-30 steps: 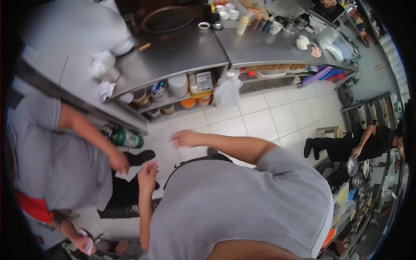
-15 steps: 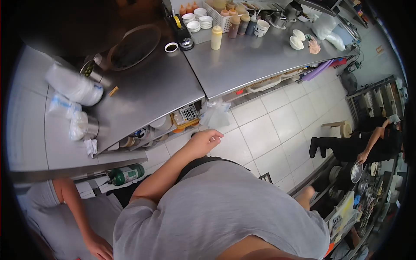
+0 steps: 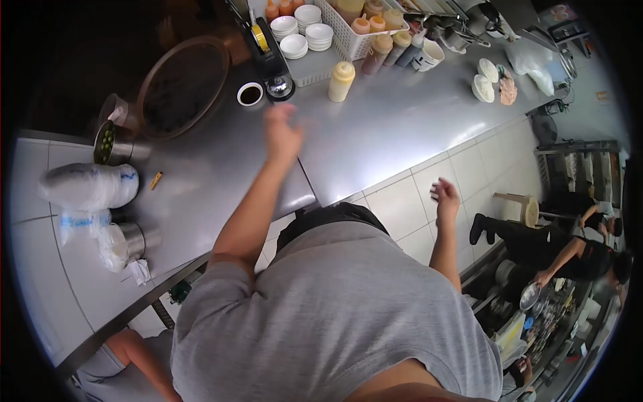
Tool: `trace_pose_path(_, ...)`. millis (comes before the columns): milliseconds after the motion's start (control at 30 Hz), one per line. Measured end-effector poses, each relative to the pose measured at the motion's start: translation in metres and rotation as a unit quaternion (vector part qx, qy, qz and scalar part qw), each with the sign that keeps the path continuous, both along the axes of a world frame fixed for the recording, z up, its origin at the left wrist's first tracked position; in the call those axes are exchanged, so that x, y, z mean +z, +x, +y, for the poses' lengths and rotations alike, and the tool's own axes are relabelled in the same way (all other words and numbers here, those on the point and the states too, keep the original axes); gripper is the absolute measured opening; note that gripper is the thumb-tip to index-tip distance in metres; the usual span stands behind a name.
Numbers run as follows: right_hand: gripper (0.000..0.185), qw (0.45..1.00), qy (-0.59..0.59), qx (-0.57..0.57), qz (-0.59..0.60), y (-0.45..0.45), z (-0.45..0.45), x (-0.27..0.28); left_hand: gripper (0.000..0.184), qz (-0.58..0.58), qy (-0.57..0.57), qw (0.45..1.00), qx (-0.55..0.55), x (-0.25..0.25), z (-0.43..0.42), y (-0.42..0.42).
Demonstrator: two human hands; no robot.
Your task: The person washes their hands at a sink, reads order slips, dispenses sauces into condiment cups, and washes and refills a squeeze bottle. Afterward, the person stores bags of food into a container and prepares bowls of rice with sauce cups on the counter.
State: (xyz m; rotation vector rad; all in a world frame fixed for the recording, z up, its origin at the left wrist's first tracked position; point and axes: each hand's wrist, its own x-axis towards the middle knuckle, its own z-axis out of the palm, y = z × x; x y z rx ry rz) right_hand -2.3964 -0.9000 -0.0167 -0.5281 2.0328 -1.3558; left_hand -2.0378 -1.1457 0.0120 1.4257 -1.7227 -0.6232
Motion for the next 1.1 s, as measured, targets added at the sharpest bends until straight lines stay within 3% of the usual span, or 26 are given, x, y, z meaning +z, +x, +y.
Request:
trace_pose_path(33, 0.027, 0.999, -0.019, 0.030, 0.011, 0.000, -0.028, 0.019, 0.060, -0.072, -0.057, 0.992, 0.091, -0.005, -0.035, 0.018)
trace_pose_path(100, 0.026, 0.994, -0.048, 0.093, -0.013, 0.002, -0.080, 0.040, 0.088, -0.072, 0.024, 0.973, 0.219, -0.012, -0.082, 0.042)
trace_pose_path(200, 0.025, 0.976, -0.061, 0.198, -0.060, -0.005, -0.128, 0.037, 0.113, -0.120, 0.129, 0.966, 0.187, -0.039, -0.122, 0.058)
trace_pose_path(300, 0.025, 0.953, -0.033, 0.286, -0.091, -0.010, -0.181, 0.041, 0.110, -0.118, 0.155, 0.957, 0.214, -0.059, -0.134, 0.058)
trace_pose_path(400, 0.031, 0.939, -0.028, 0.343, 0.004, -0.029, -0.228, 0.036, 0.106, -0.101, 0.110, 0.946, 0.288, -0.056, -0.119, 0.042)
trace_pose_path(567, 0.065, 0.919, -0.168, 0.353, 0.057, -0.017, -0.305, 0.010, 0.105, -0.101, 0.048, 0.956, 0.273, -0.010, -0.057, 0.001)
trace_pose_path(633, 0.076, 0.928, -0.205, 0.293, 0.109, 0.007, -0.330, 0.003, 0.107, -0.081, 0.026, 0.967, 0.239, 0.006, -0.029, -0.015)
trace_pose_path(733, 0.076, 0.925, -0.247, 0.257, 0.127, 0.031, -0.366, -0.011, 0.111, -0.021, 0.055, 0.977, 0.205, 0.041, 0.011, -0.059)
trace_pose_path(833, 0.075, 0.917, -0.218, 0.335, -0.011, 0.029, -0.384, -0.014, 0.113, 0.049, 0.081, 0.985, 0.142, 0.054, 0.042, -0.105)
trace_pose_path(900, 0.066, 0.896, -0.244, 0.369, 0.046, 0.018, -0.362, 0.015, 0.112, 0.021, 0.102, 0.989, 0.102, 0.062, 0.051, -0.131)
trace_pose_path(933, 0.062, 0.884, -0.252, 0.388, 0.071, 0.011, -0.344, 0.038, 0.111, 0.016, 0.102, 0.991, 0.088, 0.065, 0.054, -0.142)
trace_pose_path(967, 0.060, 0.843, -0.264, 0.434, 0.179, 0.001, -0.330, 0.054, 0.111, 0.015, 0.100, 0.992, 0.073, 0.069, 0.051, -0.152)
trace_pose_path(1033, 0.057, 0.721, -0.281, 0.500, 0.389, -0.024, -0.311, 0.084, 0.112, -0.010, 0.097, 0.994, 0.053, 0.076, 0.048, -0.166)
trace_pose_path(1100, 0.051, 0.619, -0.293, 0.530, 0.501, -0.042, -0.301, 0.113, 0.117, -0.036, 0.084, 0.996, 0.022, 0.076, 0.042, -0.175)
